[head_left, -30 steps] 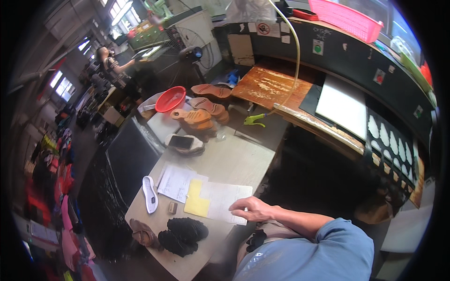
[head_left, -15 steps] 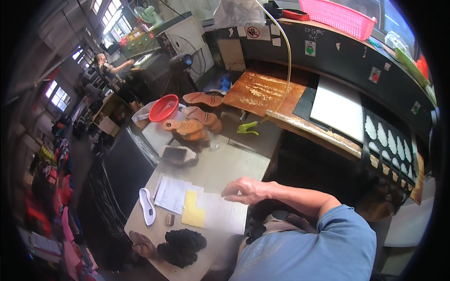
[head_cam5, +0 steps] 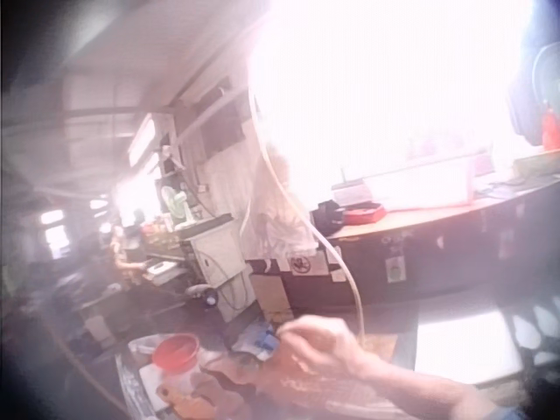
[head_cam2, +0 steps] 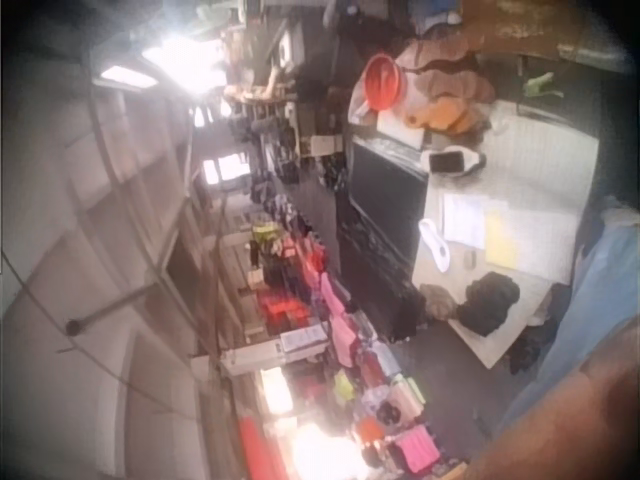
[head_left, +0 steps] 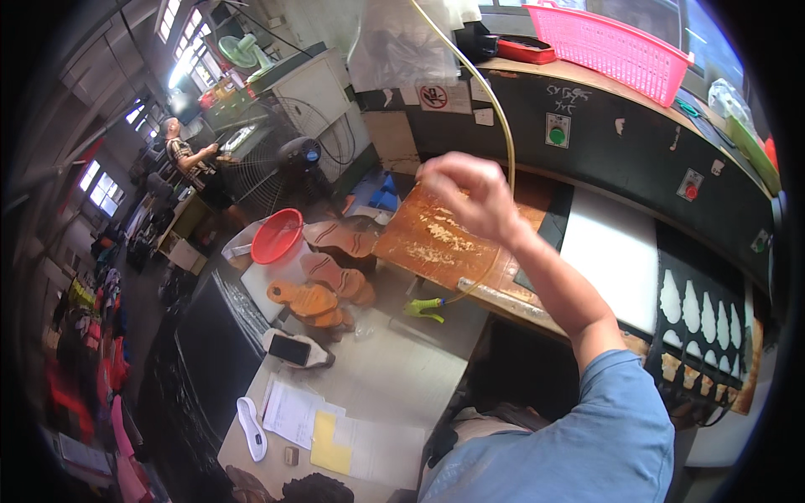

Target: The person trims the edges of black rubber shoe soles using a green utility knife, then places the trimmed soles into a black plastic bag. The person handles the soles one at a time, rotating them to trim different edges before stacking them in the bag.

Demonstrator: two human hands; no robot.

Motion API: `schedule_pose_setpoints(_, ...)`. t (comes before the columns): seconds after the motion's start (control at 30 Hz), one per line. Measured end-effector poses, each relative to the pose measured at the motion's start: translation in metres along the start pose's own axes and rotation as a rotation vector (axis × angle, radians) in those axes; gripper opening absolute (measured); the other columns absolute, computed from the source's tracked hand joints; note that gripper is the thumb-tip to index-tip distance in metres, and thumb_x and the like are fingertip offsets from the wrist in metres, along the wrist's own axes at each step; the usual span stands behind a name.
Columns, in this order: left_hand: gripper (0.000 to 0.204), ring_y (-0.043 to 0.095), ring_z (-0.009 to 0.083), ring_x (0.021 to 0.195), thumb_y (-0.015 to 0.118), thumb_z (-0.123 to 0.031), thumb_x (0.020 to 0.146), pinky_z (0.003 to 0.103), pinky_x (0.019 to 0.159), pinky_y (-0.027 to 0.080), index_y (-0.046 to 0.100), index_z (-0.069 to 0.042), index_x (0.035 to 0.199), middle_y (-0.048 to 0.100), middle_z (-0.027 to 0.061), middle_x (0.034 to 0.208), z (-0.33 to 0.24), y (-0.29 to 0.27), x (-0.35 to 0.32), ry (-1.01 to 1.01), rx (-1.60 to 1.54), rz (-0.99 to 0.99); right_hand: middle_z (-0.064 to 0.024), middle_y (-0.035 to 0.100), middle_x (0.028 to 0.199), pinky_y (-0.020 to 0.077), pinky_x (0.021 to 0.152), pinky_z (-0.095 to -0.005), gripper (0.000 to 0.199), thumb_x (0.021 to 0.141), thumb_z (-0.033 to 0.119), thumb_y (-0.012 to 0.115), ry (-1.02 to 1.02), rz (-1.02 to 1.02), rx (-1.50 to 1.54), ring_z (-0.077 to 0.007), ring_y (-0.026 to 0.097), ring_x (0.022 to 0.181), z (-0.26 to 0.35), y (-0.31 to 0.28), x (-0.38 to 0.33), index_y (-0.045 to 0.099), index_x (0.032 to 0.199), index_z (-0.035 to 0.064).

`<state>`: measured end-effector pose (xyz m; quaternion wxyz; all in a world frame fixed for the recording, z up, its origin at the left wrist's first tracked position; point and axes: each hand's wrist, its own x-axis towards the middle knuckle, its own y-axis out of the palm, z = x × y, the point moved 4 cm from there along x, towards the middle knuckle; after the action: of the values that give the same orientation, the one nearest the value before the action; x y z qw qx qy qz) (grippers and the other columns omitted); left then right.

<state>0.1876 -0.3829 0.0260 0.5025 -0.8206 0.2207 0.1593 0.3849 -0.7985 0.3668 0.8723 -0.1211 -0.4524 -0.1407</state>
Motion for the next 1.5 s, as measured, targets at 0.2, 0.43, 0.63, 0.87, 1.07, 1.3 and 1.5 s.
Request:
schedule_pose_setpoints(0.2, 0.047, 0.067, 0.0313, 0.108, 0.061, -0.039, 0.097, 0.044, 0.092, 0.052, 0.068, -0.002, 0.126, 0.071, 0.0191, 0.118, -0.025, 0.006, 0.048, 0.000, -0.003, 0.026, -0.0077, 0.077, 0.087, 0.0557, 0.077, -0.0281, 0.023, 0.098, 0.021, 0.067, 0.038, -0.495, -0.269, -0.0120, 0.071, 0.083, -0.104, -0.145, 0.139, 0.076, 0.110, 0.0030)
schedule_pose_setpoints(0.43, 0.047, 0.068, 0.0294, 0.107, 0.062, -0.040, 0.097, 0.043, 0.091, 0.053, 0.069, -0.003, 0.124, 0.072, 0.0184, 0.115, -0.008, 0.030, 0.074, -0.141, -0.043, 0.034, -0.0160, 0.076, 0.110, 0.0549, 0.095, -0.0419, 0.040, 0.096, 0.043, 0.064, 0.221, -0.361, -0.840, -0.0312, 0.073, 0.105, -0.244, -0.226, 0.219, 0.077, 0.115, 0.0103)
schedule_pose_setpoints(0.63, 0.047, 0.069, 0.0277, 0.105, 0.062, -0.042, 0.097, 0.042, 0.090, 0.054, 0.070, -0.004, 0.123, 0.073, 0.0178, 0.113, 0.037, 0.071, 0.047, -0.339, -0.117, 0.023, -0.0280, 0.071, 0.117, 0.0515, 0.098, -0.0478, 0.060, 0.100, 0.051, 0.057, 0.096, -0.265, -0.913, -0.0407, 0.068, 0.114, -0.316, -0.231, 0.272, 0.066, 0.127, -0.0008)
schedule_pose_setpoints(0.87, 0.047, 0.071, 0.0258, 0.103, 0.063, -0.043, 0.097, 0.041, 0.088, 0.054, 0.072, -0.004, 0.121, 0.074, 0.0172, 0.110, 0.087, 0.144, -0.030, -0.550, -0.267, 0.025, -0.0082, 0.077, 0.093, 0.0528, 0.082, -0.0363, 0.043, 0.095, 0.048, 0.070, 0.205, -0.299, -0.672, -0.0196, 0.070, 0.085, -0.322, -0.245, 0.272, 0.078, 0.108, 0.0072)
schedule_pose_setpoints(1.07, 0.047, 0.072, 0.0241, 0.101, 0.063, -0.045, 0.097, 0.040, 0.087, 0.055, 0.073, -0.005, 0.119, 0.076, 0.0166, 0.108, 0.121, 0.196, -0.072, -0.608, -0.359, 0.058, 0.0132, 0.055, 0.071, 0.0358, 0.059, -0.0191, 0.026, 0.096, 0.036, 0.077, 0.248, -0.189, -0.446, 0.0006, 0.045, 0.065, -0.287, -0.238, 0.278, 0.077, 0.088, 0.0107)
schedule_pose_setpoints(1.3, 0.052, 0.071, 0.0455, 0.087, 0.053, -0.043, 0.091, 0.050, 0.084, 0.055, 0.073, 0.004, 0.081, 0.070, 0.0285, 0.082, 0.108, 0.189, -0.072, -0.569, -0.401, -0.053, 0.0035, 0.067, 0.094, 0.0472, 0.075, -0.0256, 0.045, 0.101, 0.040, 0.066, 0.286, 0.102, -0.495, -0.0074, 0.054, 0.079, -0.286, -0.244, 0.274, 0.072, 0.131, 0.0058)
schedule_pose_setpoints(1.5, 0.050, 0.070, 0.0480, 0.091, 0.052, -0.041, 0.091, 0.052, 0.084, 0.054, 0.073, 0.004, 0.086, 0.070, 0.0293, 0.088, 0.094, 0.177, -0.066, -0.601, -0.331, -0.109, 0.0049, 0.068, 0.090, 0.0449, 0.070, -0.0237, 0.041, 0.100, 0.039, 0.069, 0.162, -0.018, -0.547, -0.0052, 0.053, 0.077, -0.292, -0.246, 0.281, 0.075, 0.124, 0.0059)
